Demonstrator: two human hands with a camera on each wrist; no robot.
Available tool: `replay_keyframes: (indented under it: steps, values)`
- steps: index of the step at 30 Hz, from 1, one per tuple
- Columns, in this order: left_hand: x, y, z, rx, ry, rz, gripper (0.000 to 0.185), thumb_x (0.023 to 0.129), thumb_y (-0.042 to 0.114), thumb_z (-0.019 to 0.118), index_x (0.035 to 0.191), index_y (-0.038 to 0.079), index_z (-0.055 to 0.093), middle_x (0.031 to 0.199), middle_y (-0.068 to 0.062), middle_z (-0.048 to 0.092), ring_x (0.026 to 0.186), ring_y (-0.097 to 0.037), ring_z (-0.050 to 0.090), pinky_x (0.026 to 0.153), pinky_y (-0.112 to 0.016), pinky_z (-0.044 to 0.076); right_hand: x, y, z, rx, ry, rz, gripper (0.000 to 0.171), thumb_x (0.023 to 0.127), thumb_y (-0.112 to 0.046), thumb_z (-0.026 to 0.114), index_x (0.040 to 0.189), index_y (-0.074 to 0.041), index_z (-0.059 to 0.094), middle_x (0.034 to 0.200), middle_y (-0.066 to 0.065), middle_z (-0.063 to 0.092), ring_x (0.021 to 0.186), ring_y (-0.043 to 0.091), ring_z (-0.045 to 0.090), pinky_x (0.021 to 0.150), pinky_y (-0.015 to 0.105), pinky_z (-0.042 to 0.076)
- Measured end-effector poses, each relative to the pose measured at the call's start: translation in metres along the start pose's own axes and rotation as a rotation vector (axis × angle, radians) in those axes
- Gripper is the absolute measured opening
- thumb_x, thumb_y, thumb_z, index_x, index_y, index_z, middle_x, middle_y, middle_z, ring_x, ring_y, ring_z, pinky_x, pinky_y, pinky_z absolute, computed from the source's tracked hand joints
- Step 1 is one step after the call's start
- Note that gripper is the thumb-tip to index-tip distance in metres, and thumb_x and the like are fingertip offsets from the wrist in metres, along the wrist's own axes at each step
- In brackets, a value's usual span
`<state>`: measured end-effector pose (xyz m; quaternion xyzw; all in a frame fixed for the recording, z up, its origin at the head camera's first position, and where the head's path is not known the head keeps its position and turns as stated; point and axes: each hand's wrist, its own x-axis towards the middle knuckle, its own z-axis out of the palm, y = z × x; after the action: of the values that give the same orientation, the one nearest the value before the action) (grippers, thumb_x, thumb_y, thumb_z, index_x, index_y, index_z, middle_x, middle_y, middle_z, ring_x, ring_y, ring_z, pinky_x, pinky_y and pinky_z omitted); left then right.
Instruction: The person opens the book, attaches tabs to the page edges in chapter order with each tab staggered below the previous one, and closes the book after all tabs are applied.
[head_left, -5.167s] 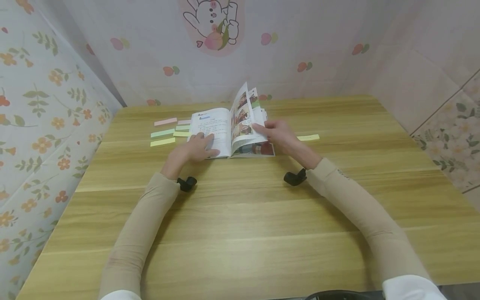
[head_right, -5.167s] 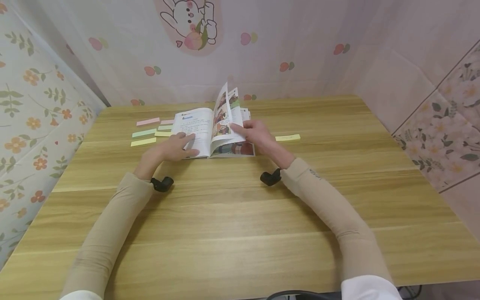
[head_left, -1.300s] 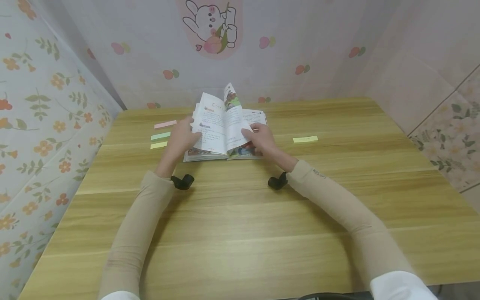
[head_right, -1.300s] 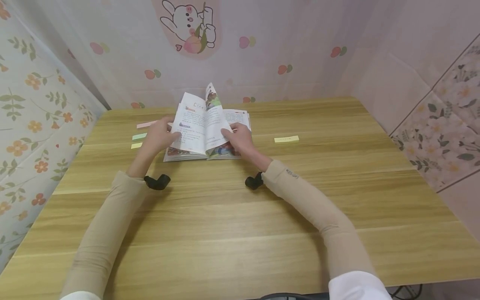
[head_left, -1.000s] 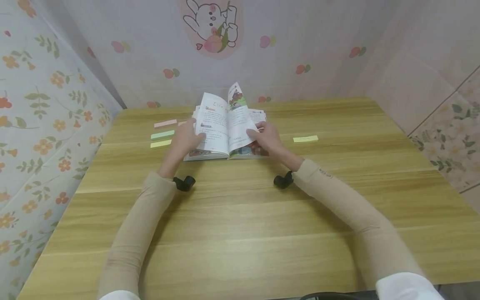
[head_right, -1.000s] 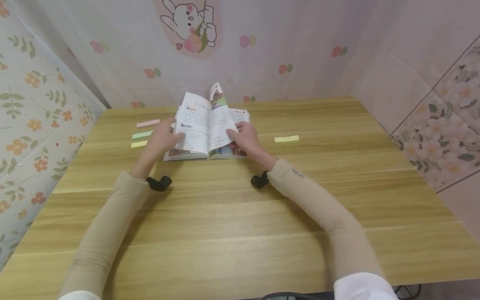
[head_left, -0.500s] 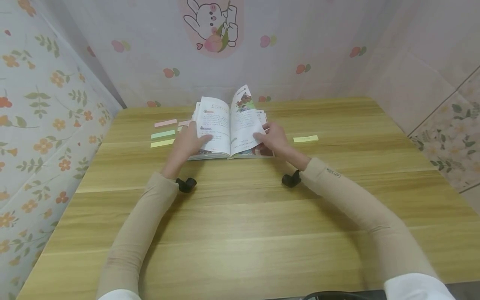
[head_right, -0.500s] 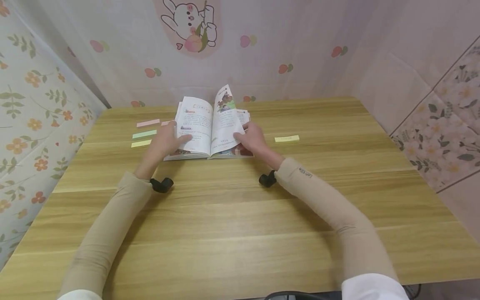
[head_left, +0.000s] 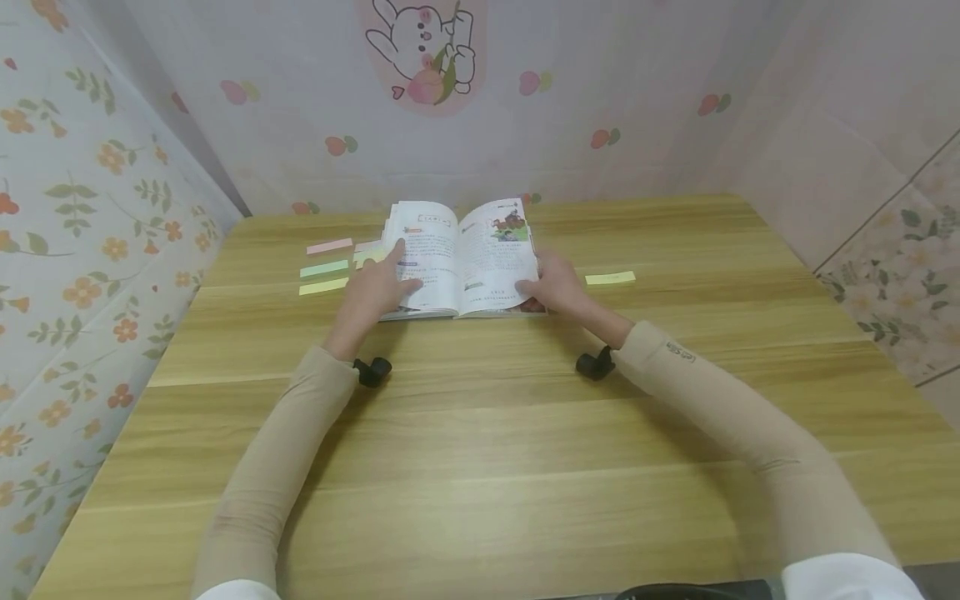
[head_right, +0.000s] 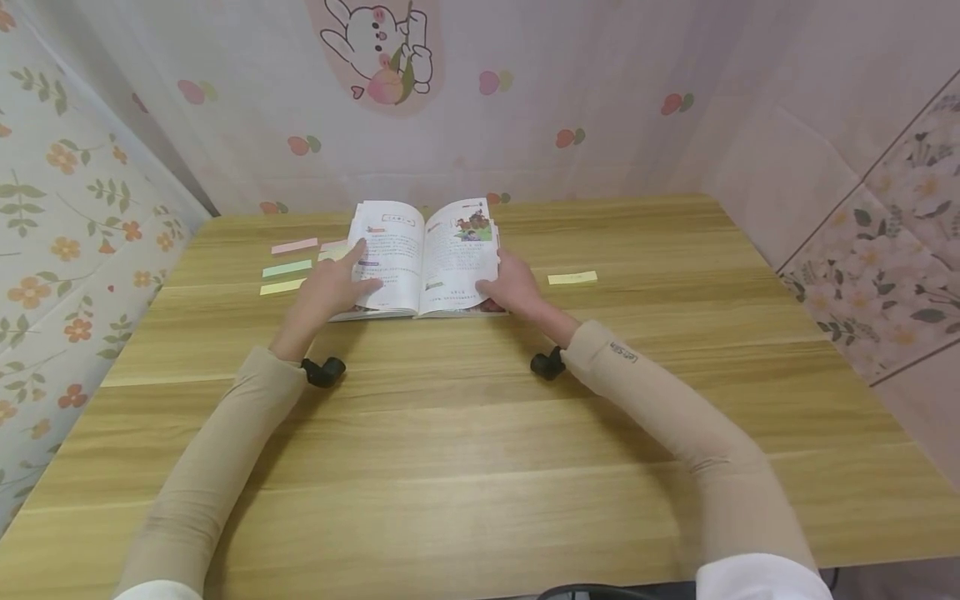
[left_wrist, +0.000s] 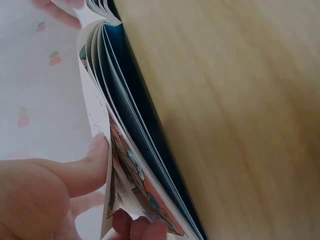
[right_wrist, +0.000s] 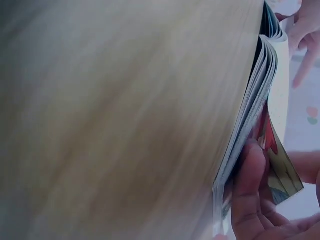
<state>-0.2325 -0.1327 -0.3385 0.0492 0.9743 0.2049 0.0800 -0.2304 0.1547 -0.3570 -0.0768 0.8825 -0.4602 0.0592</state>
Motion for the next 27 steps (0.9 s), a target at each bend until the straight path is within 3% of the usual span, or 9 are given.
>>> replay_keyframes:
  steps: [4, 8, 11, 15, 19, 24, 27]
  values:
    - [0.002, -0.001, 0.001, 0.046, -0.037, 0.005, 0.071, 0.105, 0.044, 0.049, 0.163, 0.016, 0.018, 0.151, -0.037, 0.035, 0.125, -0.051, 0.045, 0.09, -0.059, 0.047, -0.002, -0.001, -0.003, -0.086, -0.041, -0.003, 0.064, 0.092, 0.0, 0.065, 0.149, 0.009, 0.038, 0.103, 0.027, 0.066, 0.057, 0.015, 0.061, 0.048, 0.021, 0.05]
    - [0.003, -0.001, 0.002, 0.086, -0.093, -0.009, 0.067, 0.106, 0.046, 0.04, 0.162, 0.015, 0.021, 0.154, -0.037, 0.029, 0.134, -0.055, 0.035, 0.098, -0.063, 0.042, -0.001, -0.003, -0.005, -0.225, -0.088, 0.018, 0.062, 0.092, -0.007, 0.066, 0.148, 0.008, 0.043, 0.114, 0.028, 0.063, 0.051, 0.01, 0.051, 0.045, 0.018, 0.04]
    - [0.003, -0.001, 0.003, 0.105, -0.136, -0.018, 0.068, 0.107, 0.049, 0.036, 0.162, 0.013, 0.02, 0.152, -0.043, 0.022, 0.13, -0.057, 0.037, 0.098, -0.063, 0.041, 0.0, -0.001, -0.007, -0.303, -0.122, 0.025, 0.058, 0.093, -0.012, 0.066, 0.145, 0.007, 0.048, 0.119, 0.028, 0.062, 0.048, 0.008, 0.049, 0.045, 0.018, 0.037]
    - [0.003, -0.001, 0.005, 0.141, -0.159, 0.002, 0.071, 0.107, 0.051, 0.033, 0.162, 0.009, 0.019, 0.151, -0.045, 0.02, 0.124, -0.055, 0.042, 0.096, -0.061, 0.043, 0.003, 0.002, -0.01, -0.374, -0.166, 0.026, 0.056, 0.095, -0.017, 0.065, 0.144, 0.005, 0.05, 0.093, 0.019, 0.065, 0.047, 0.008, 0.048, 0.045, 0.02, 0.036]
    - [0.004, -0.001, 0.006, 0.168, -0.161, 0.012, 0.073, 0.106, 0.052, 0.036, 0.16, 0.005, 0.021, 0.149, -0.046, 0.023, 0.121, -0.053, 0.044, 0.096, -0.06, 0.043, 0.005, 0.004, -0.015, -0.441, -0.222, 0.009, 0.055, 0.097, -0.02, 0.064, 0.146, 0.002, 0.05, 0.06, 0.004, 0.051, 0.044, 0.008, 0.045, 0.045, 0.021, 0.034]
    - [0.003, -0.001, 0.006, 0.194, -0.167, 0.004, 0.076, 0.105, 0.052, 0.041, 0.159, 0.002, 0.023, 0.145, -0.046, 0.027, 0.12, -0.053, 0.044, 0.097, -0.059, 0.043, 0.005, 0.005, -0.022, -0.485, -0.286, -0.005, 0.057, 0.099, -0.024, 0.064, 0.149, -0.001, 0.047, 0.049, -0.002, 0.042, 0.043, 0.009, 0.043, 0.046, 0.021, 0.032]
    - [0.002, -0.001, 0.005, 0.194, -0.169, -0.005, 0.077, 0.104, 0.052, 0.044, 0.159, 0.001, 0.023, 0.143, -0.046, 0.027, 0.121, -0.053, 0.043, 0.097, -0.059, 0.043, 0.007, 0.006, -0.023, -0.53, -0.297, -0.019, 0.057, 0.1, -0.028, 0.065, 0.148, -0.004, 0.047, 0.05, -0.006, 0.033, 0.044, 0.008, 0.034, 0.048, 0.023, 0.03]
